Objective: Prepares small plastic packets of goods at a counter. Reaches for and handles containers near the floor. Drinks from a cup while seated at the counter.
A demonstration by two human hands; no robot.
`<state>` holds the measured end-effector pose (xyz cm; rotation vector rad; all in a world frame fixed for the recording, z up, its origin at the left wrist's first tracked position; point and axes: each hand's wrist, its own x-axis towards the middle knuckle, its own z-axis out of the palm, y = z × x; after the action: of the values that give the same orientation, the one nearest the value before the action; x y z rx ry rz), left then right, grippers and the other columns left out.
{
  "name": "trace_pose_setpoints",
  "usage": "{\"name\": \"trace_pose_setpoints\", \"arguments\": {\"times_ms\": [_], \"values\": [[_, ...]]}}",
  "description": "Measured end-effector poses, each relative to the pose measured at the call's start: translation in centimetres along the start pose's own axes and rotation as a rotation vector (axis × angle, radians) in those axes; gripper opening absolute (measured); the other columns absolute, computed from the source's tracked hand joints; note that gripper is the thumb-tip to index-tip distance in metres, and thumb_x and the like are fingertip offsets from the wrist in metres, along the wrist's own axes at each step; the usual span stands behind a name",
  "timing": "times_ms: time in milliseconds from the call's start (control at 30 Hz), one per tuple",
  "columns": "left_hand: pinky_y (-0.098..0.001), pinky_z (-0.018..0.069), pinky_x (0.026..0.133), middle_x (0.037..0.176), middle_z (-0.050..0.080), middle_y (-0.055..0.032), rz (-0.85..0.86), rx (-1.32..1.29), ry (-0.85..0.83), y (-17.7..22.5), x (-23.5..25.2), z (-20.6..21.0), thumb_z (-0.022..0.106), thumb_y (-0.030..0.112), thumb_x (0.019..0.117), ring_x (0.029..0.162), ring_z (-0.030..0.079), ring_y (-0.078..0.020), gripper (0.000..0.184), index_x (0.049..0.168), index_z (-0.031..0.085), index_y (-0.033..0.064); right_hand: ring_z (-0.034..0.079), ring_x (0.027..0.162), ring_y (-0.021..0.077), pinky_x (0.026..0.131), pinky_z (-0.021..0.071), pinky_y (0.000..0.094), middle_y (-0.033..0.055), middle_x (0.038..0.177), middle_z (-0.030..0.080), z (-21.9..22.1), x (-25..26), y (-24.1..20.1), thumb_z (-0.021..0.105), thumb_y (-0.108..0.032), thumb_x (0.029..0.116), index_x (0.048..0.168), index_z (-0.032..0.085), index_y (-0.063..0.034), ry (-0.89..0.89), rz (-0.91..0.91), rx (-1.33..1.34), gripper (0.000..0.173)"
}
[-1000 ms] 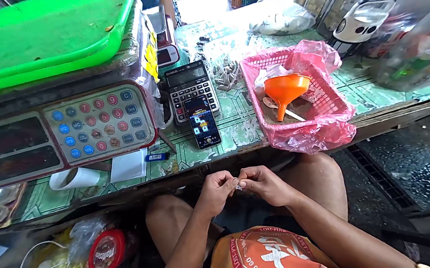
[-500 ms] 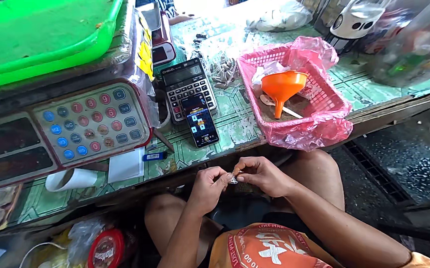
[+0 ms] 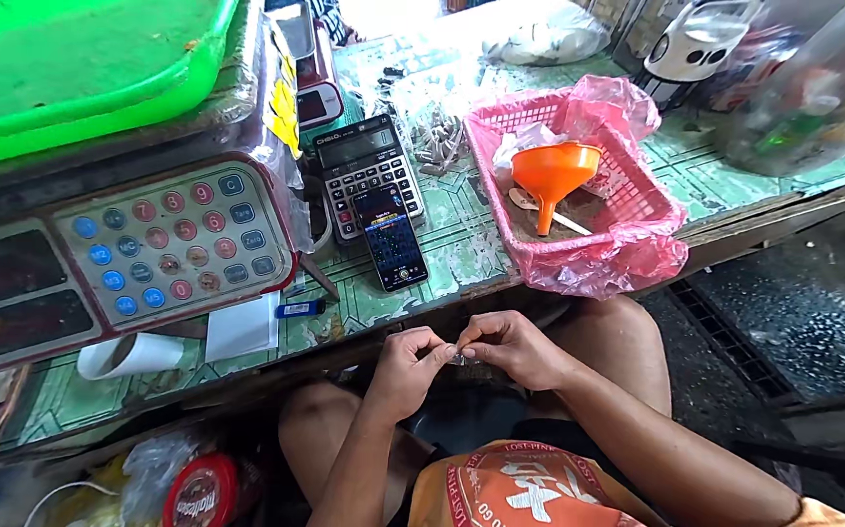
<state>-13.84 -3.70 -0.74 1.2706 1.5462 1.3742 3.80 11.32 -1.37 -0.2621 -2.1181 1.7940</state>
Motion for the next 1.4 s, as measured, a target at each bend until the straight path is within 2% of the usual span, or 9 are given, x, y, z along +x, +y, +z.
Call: {"name": "trace_pose_setpoints", "arguments": {"times_ms": [233, 433, 567, 733, 933, 1067, 1167, 1267, 1400], "values": [[-0.0249, 0.0569, 0.087, 0.097, 0.071, -0.0023, 0.028, 0.066, -0.033, -0.1, -0.3, 0.1, 0.071, 0.007, 0.0934, 0.095, 0.066, -0.0095, 0.01, 0.1, 0.078, 0.0049, 0.062, 0.079, 0.005, 0.069, 0.0533, 0.0211, 0.0002, 0.089, 0.066, 0.2, -0.2, 0.3, 0.074, -0.014, 0.0926, 0.091, 0.07, -0.0059, 0.091, 0.012, 0.01, 0.009], [-0.0227, 0.055, 0.072, 0.081, 0.067, 0.0, 0.022, 0.098, -0.004, 0.1, -0.7, 0.5, 0.068, 0.018, 0.0983, 0.076, 0.064, -0.0057, 0.022, 0.083, 0.073, 0.0044, 0.066, 0.087, 0.0068, 0.078, 0.0573, 0.0233, 0.0022, 0.096, 0.069, 0.3, -0.6, 0.5, 0.069, -0.013, 0.0959, 0.101, 0.074, -0.0046, 0.015, 0.025, 0.025, 0.011], [-0.0252, 0.0575, 0.083, 0.092, 0.071, -0.0024, 0.021, 0.04, -0.033, -0.1, -1.1, 0.5, 0.072, 0.009, 0.093, 0.09, 0.067, -0.0094, 0.007, 0.09, 0.076, 0.0041, 0.063, 0.085, 0.0055, 0.075, 0.0549, 0.0209, 0.0013, 0.092, 0.067, 0.2, -0.7, 0.5, 0.07, -0.018, 0.0967, 0.096, 0.075, -0.0066, -0.015, 0.023, -0.058, 0.013], [-0.0224, 0.0538, 0.074, 0.082, 0.068, 0.001, -0.047, 0.143, -0.045, -0.2, -1.3, 0.5, 0.072, 0.02, 0.0953, 0.079, 0.064, -0.0051, 0.019, 0.082, 0.074, 0.0062, 0.062, 0.082, 0.0035, 0.073, 0.0521, 0.0197, -0.0002, 0.088, 0.067, 0.4, -0.9, 0.6, 0.069, -0.023, 0.0977, 0.09, 0.073, -0.0068, -0.032, 0.017, -0.146, 0.018], [-0.0258, 0.0574, 0.081, 0.095, 0.07, -0.0032, 0.031, -0.008, -0.004, 0.1, -0.5, -0.3, 0.072, 0.006, 0.0919, 0.09, 0.067, -0.0105, 0.005, 0.095, 0.076, 0.0043, 0.064, 0.08, 0.0043, 0.071, 0.0545, 0.0212, -0.0002, 0.089, 0.068, 0.6, -0.6, 0.4, 0.069, -0.018, 0.0977, 0.095, 0.073, -0.0056, 0.065, 0.033, 0.007, 0.013], [-0.0283, 0.0599, 0.074, 0.092, 0.072, -0.0048, 0.039, -0.165, 0.123, 0.3, -0.1, -0.1, 0.065, 0.009, 0.0975, 0.079, 0.069, -0.012, 0.013, 0.1, 0.074, 0.0005, 0.066, 0.075, 0.0071, 0.071, 0.0565, 0.025, 0.0006, 0.085, 0.07, 1.2, -0.3, 0.0, 0.068, -0.012, 0.0967, 0.096, 0.071, -0.0034, 0.144, 0.097, 0.235, 0.009], [-0.0325, 0.0611, 0.083, 0.096, 0.074, -0.0075, 0.042, -0.218, 0.159, 0.2, 0.1, -0.3, 0.053, 0.013, 0.1047, 0.085, 0.072, -0.0154, 0.025, 0.105, 0.073, -0.0016, 0.067, 0.076, 0.0095, 0.073, 0.0577, 0.027, 0.0019, 0.084, 0.07, 1.5, -0.1, 0.1, 0.067, -0.011, 0.097, 0.096, 0.071, -0.0024, 0.209, 0.1, 0.316, 0.009], [-0.0328, 0.0597, 0.087, 0.107, 0.073, -0.0084, 0.055, -0.122, 0.097, 0.3, 0.2, -0.4, 0.058, 0.017, 0.1032, 0.094, 0.07, -0.0158, 0.026, 0.114, 0.073, -0.0011, 0.067, 0.075, 0.0091, 0.072, 0.0575, 0.0261, 0.0021, 0.083, 0.07, 1.6, -0.1, 0.2, 0.067, -0.009, 0.0963, 0.095, 0.071, -0.0025, 0.223, 0.108, 0.293, 0.008], [-0.0272, 0.0612, 0.074, 0.091, 0.073, -0.0044, 0.022, -0.014, 0.101, 1.0, 0.6, 1.0, 0.071, 0.008, 0.0933, 0.08, 0.07, -0.0111, 0.008, 0.095, 0.076, 0.0024, 0.065, 0.072, 0.0058, 0.068, 0.0553, 0.023, -0.0002, 0.08, 0.07, 1.5, -0.2, 0.4, 0.069, -0.012, 0.0959, 0.091, 0.072, -0.0037, 0.201, 0.106, 0.207, 0.01]]}}
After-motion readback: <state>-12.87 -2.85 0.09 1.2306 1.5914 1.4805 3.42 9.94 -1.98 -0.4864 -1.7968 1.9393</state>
